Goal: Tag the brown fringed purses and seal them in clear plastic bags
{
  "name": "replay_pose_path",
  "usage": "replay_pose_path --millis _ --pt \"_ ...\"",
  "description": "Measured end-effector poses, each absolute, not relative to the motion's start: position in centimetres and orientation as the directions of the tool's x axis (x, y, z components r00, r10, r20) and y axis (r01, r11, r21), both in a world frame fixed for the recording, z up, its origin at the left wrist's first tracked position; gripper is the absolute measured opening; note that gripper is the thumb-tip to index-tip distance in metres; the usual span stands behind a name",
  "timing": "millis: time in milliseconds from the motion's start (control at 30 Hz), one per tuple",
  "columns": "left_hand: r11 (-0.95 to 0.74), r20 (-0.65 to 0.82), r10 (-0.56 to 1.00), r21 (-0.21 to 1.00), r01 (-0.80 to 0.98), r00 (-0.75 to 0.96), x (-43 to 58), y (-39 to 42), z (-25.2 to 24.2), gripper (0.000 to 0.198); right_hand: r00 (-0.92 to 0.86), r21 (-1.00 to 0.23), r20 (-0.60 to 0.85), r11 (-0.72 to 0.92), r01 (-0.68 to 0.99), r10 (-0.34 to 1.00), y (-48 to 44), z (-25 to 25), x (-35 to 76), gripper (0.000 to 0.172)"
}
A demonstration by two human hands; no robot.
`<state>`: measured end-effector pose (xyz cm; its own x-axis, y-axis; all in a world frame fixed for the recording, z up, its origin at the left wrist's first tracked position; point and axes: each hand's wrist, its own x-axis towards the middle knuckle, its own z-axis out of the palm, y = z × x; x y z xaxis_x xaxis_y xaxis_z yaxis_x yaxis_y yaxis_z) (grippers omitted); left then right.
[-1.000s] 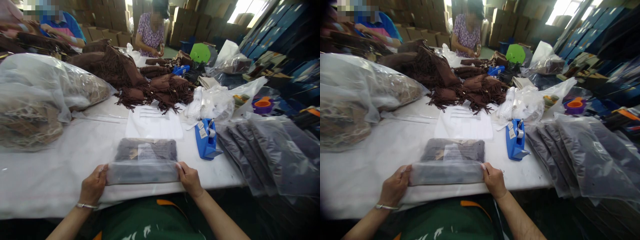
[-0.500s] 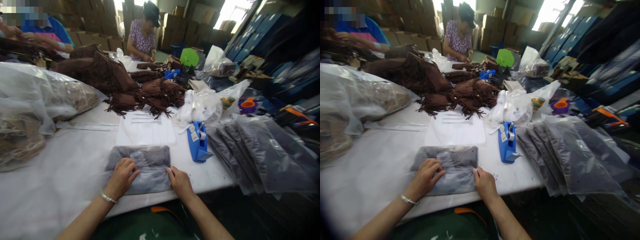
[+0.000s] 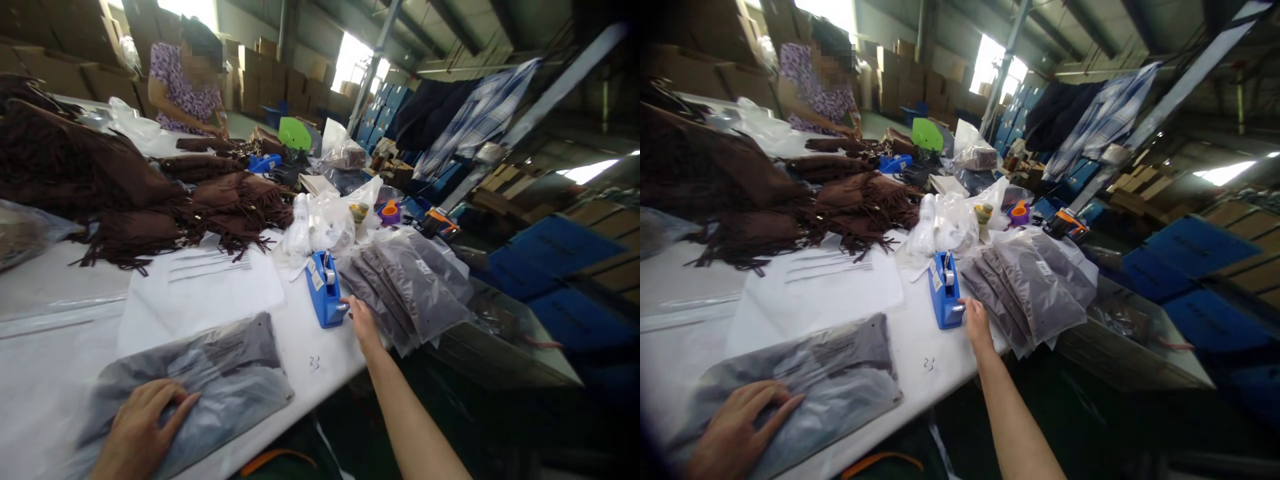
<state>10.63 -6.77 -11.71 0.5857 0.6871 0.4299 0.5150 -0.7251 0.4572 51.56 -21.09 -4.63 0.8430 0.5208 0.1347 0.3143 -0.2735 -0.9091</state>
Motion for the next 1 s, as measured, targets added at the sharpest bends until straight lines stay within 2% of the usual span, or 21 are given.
replay_pose_path --millis 100,333,433,600,733,900,967,1000 --pt "-0.714 0.399 0.696 0.469 0.520 0.597 10.6 -6.8 -11.6 0.045 0.830 -0.915 0.130 -0.256 0.311 0.543 -21.0 -4.7 50.4 0.036" --pt "-0.697 0.372 0.712 0.482 0.531 0.596 10.8 -7.1 -11.0 0.046 0.891 -0.888 0.172 -0.326 0.325 0.420 -23.9 -6.4 48.6 0.034" --pt "-0.701 0.390 0.708 0.489 0.518 0.589 11.1 -7.2 -10.6 0.045 0.880 -0.887 0.183 -0.313 0.340 0.437 -23.0 -5.5 50.3 0.040" --pt "-0.693 0.388 0.715 0.500 0.519 0.581 11.2 -7.3 -10.2 0.043 0.788 -0.915 0.151 -0.218 0.341 0.596 -21.1 -3.7 50.2 0.058" --pt "-0.665 0.335 0.739 0.497 0.557 0.584 11.0 -7.9 -9.8 0.039 0.833 -0.900 0.232 -0.215 0.380 0.502 -22.9 -5.3 47.9 0.065" --pt "-0.624 0.293 0.772 0.515 0.587 0.563 10.9 -8.5 -9.3 0.028 0.858 -0.771 0.297 -0.426 0.474 0.418 -25.2 -6.6 48.7 0.065" --pt "-0.612 0.288 0.781 0.532 0.585 0.555 10.9 -8.5 -9.3 0.025 0.846 -0.763 0.319 -0.413 0.497 0.428 -24.9 -5.2 48.3 0.069" --pt "-0.611 0.286 0.780 0.541 0.578 0.556 10.8 -8.6 -9.3 0.023 0.815 -0.779 0.307 -0.362 0.512 0.491 -24.5 -4.0 47.5 0.071"
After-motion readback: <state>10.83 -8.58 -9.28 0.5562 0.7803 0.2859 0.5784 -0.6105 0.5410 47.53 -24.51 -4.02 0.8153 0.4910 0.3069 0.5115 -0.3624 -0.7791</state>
